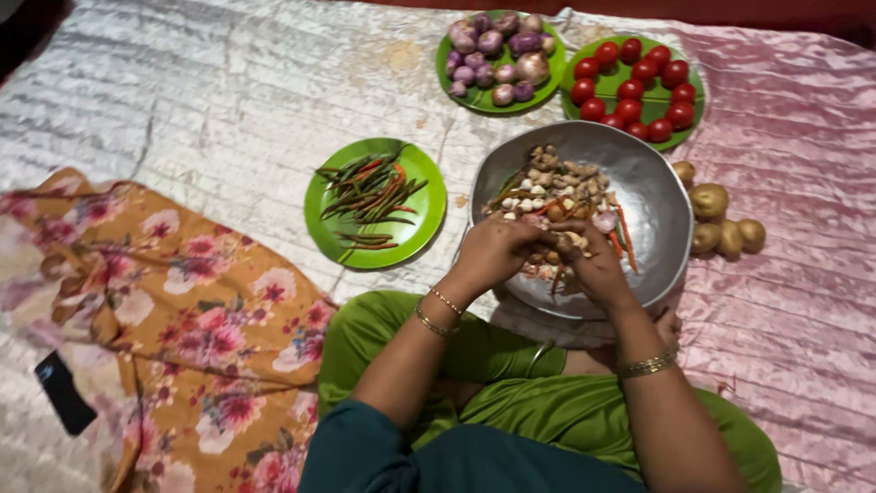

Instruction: The person peels ginger by hand and places the pieces into a bowl with other vegetables.

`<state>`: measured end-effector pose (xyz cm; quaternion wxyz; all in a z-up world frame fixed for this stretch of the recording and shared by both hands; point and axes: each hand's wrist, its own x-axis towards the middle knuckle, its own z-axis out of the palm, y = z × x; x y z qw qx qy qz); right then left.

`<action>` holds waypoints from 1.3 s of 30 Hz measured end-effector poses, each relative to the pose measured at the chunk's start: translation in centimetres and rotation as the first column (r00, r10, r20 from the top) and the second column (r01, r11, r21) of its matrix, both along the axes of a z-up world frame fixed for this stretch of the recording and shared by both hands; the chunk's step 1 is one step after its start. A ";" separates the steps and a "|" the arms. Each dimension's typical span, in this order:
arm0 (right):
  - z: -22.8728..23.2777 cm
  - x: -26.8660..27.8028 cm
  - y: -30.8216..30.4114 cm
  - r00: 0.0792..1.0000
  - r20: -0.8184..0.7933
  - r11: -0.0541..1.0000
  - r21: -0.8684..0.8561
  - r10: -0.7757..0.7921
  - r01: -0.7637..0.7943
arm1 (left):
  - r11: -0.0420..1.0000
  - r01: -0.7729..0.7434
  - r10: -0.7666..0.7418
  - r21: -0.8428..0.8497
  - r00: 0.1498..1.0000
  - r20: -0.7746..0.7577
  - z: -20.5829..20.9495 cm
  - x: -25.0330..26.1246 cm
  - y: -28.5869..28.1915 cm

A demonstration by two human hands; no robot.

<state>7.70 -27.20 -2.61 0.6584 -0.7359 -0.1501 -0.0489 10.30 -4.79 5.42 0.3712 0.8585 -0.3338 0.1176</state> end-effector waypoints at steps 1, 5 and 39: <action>0.1 0.0 0.1 1.000 0.001 1.000 0.002 0.017 -0.017 | 1.000 -0.017 0.017 0.002 1.000 0.001 0.2 0.0 0.3; 0.4 -0.5 -0.3 0.946 -0.306 0.992 0.037 -0.104 0.121 | 0.996 -0.062 0.057 -0.057 0.995 -0.078 0.5 0.4 2.3; -2.7 1.3 -4.3 0.873 0.073 0.876 0.053 -0.482 0.479 | 0.274 -0.962 0.711 0.010 0.196 -0.676 -17.8 16.5 22.0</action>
